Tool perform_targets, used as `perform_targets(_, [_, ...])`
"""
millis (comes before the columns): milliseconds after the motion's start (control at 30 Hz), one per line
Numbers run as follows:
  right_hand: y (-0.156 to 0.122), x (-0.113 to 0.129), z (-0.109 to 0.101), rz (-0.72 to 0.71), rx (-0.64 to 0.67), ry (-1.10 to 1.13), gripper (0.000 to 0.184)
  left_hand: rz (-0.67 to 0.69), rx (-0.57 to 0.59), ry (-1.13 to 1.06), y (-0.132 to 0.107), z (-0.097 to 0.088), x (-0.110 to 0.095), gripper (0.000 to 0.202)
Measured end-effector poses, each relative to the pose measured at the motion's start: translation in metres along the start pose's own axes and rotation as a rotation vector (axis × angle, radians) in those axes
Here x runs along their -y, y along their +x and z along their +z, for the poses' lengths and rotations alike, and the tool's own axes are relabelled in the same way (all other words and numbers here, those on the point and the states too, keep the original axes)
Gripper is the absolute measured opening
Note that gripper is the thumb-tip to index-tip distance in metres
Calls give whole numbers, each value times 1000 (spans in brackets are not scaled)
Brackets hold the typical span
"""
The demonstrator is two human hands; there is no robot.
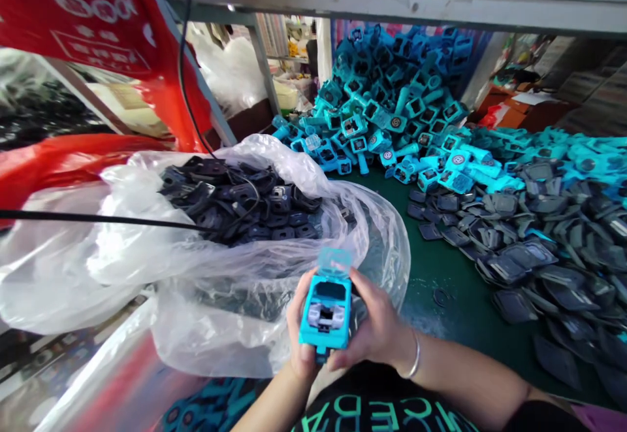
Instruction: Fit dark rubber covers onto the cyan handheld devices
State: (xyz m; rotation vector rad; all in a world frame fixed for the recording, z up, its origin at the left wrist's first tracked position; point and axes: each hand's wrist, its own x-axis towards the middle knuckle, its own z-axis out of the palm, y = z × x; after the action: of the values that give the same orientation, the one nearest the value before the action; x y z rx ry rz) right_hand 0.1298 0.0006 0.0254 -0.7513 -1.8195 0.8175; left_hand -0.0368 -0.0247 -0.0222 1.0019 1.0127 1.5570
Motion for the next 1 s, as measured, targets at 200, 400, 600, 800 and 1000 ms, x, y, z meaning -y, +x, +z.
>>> perform_targets(200, [135,-63,-1,188,548,-333,35,-221,1,-273,-6,-54,-16,91])
perform_targets(400, [189,-123,44,267,642,-443,50,-186,216,-221,-13,-59,-46,110])
perform_targets(600, [179,-127,34,321,586,-473,49,-106,281,-116,8,-47,-48,106])
perform_targets(800, [127,-62,-21,328,195,-486,69,-188,9,-140,20,-17,-45,115])
perform_targets(1000, [32,30,-55,-240,149,-350,68,-107,60,158,31,9,-34,90])
